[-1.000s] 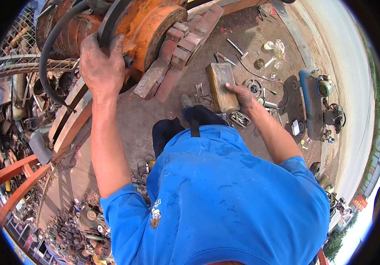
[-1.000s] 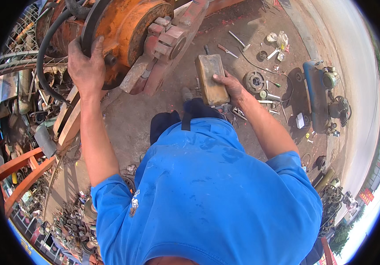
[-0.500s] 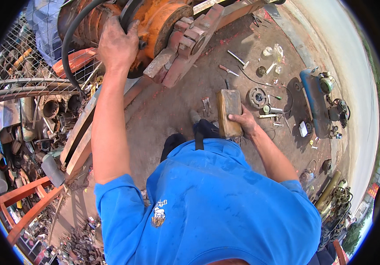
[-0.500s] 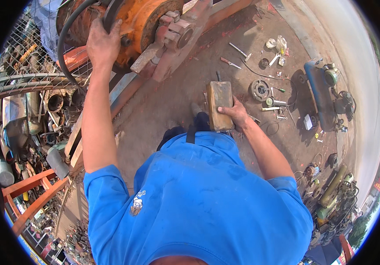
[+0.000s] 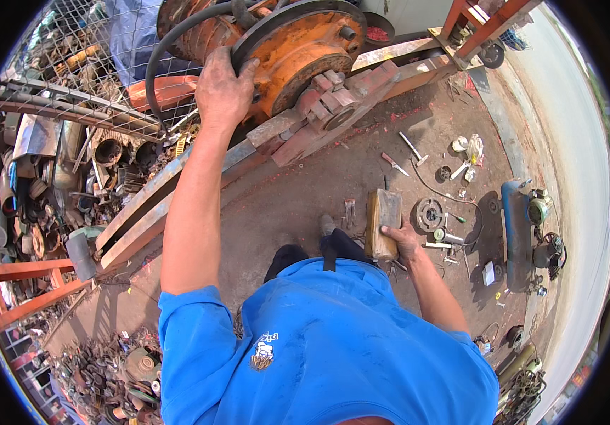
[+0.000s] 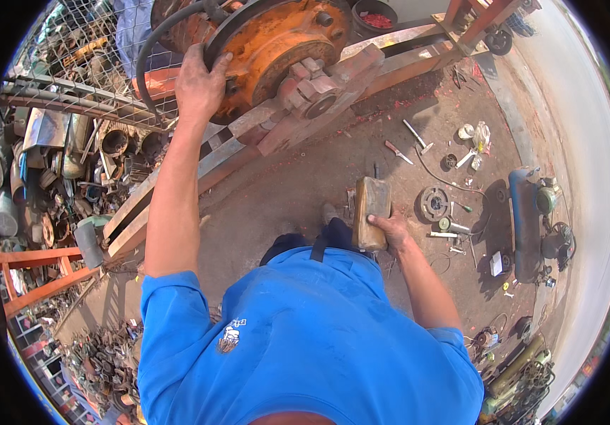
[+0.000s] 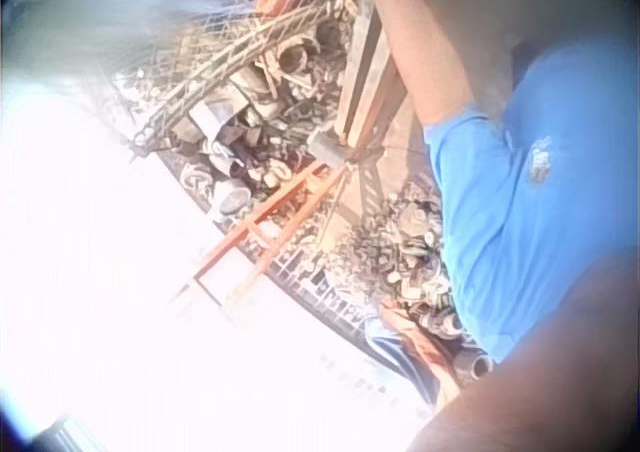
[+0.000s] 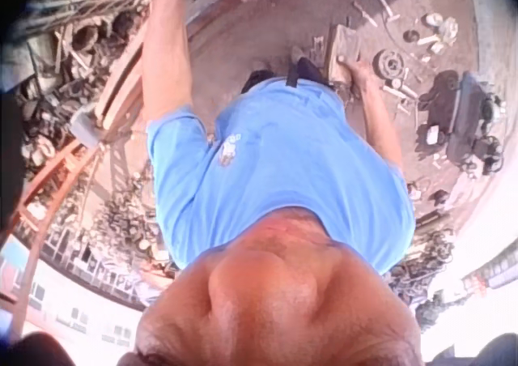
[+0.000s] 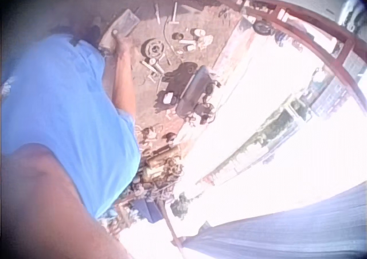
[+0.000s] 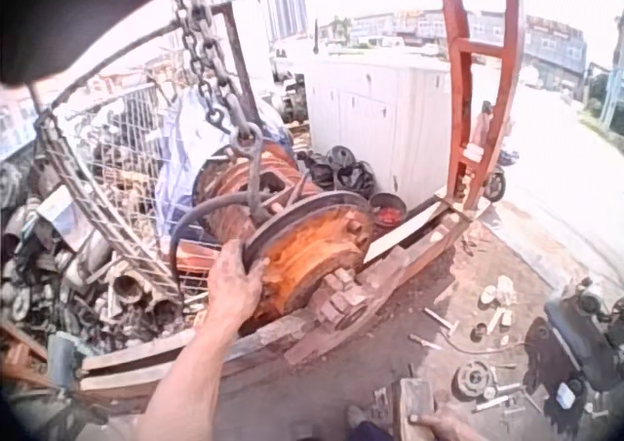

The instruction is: The person uses a screwdriver to tighten screws on a motor and then moves a large orange winch with a chain. The person handles small parts from a container and positions the winch on a metal frame.

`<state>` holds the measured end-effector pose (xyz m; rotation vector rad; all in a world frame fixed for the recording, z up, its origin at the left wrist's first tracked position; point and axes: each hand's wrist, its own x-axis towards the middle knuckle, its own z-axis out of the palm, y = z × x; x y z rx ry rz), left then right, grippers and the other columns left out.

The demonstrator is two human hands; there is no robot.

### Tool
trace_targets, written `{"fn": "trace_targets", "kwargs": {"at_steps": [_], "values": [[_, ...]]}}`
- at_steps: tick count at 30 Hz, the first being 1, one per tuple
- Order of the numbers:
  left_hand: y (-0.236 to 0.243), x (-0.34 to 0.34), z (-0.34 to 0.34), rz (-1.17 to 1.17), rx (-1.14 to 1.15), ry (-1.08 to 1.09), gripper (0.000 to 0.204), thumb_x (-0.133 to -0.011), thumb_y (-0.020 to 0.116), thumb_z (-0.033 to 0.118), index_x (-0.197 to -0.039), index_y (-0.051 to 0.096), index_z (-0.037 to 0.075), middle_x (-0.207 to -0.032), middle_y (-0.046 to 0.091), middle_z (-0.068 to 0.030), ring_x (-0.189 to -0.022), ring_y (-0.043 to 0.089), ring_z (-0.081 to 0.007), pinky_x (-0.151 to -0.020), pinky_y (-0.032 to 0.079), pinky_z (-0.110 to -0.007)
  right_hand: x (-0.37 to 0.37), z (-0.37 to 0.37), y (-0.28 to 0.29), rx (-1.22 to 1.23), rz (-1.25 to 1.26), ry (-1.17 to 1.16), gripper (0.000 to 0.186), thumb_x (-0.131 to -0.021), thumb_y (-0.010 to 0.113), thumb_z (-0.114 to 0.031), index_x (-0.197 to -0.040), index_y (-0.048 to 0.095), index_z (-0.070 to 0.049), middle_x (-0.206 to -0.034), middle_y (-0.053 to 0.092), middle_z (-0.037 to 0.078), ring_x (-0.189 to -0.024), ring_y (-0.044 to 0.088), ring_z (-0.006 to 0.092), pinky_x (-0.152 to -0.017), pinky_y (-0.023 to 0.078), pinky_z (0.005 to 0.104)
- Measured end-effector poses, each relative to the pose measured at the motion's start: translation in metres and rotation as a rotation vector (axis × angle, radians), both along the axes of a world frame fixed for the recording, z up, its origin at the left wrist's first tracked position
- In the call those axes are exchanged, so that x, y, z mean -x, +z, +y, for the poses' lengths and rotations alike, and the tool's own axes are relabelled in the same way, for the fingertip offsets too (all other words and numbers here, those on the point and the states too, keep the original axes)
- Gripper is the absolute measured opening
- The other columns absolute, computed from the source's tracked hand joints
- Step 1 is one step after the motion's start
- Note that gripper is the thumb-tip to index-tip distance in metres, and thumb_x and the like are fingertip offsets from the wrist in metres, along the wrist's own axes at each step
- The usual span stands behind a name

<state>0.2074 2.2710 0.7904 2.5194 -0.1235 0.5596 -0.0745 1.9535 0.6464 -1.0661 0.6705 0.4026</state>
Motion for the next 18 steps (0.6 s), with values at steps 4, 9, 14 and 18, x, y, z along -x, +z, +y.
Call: {"fn": "trace_targets", "kwargs": {"at_steps": [4,9,14,18], "values": [[0.001,0.019,0.022,-0.049,0.052,0.066,0.045,-0.083,0.063,0.038,-0.106,0.053,0.001,-0.1,0.061,-0.0202,-0.097,0.057,-0.0369,-0.083,0.045,-0.043,-0.001,0.002,-0.016,-0.057,0.003,0.111,0.076,-0.068,0.075,-0.01,-0.131,0.034,-0.001,-0.112,0.057,0.014,-0.097,0.061,0.0274,-0.084,0.053,0.0417],[-0.014,0.048,0.065,-0.198,-0.018,0.221,0.055,-0.078,0.065,0.048,-0.105,0.053,0.001,-0.101,0.057,-0.0168,-0.098,0.054,-0.0359,-0.083,0.043,-0.046,-0.023,0.027,-0.012,-0.01,0.02,0.305,0.069,-0.069,0.072,-0.009,-0.128,0.037,0.0,-0.111,0.057,0.015,-0.098,0.061,0.0283,-0.085,0.052,0.0411],[-0.012,0.091,0.134,-0.205,-0.033,0.277,0.057,-0.076,0.066,0.05,-0.105,0.054,0.002,-0.101,0.056,-0.0164,-0.097,0.053,-0.0355,-0.084,0.042,-0.045,-0.039,0.057,-0.014,0.08,-0.056,0.484,0.065,-0.07,0.071,-0.011,-0.126,0.04,0.001,-0.107,0.058,0.014,-0.091,0.062,0.0271,-0.081,0.054,0.0391],[-0.004,0.137,0.192,-0.213,0.005,0.319,0.06,-0.074,0.066,0.051,-0.108,0.054,0.002,-0.104,0.056,-0.0155,-0.101,0.053,-0.0346,-0.088,0.041,-0.044,-0.043,0.09,-0.012,0.113,-0.073,0.621,0.067,-0.07,0.072,-0.014,-0.127,0.04,0.001,-0.107,0.058,0.013,-0.092,0.062,0.0268,-0.082,0.053,0.0393]]}}
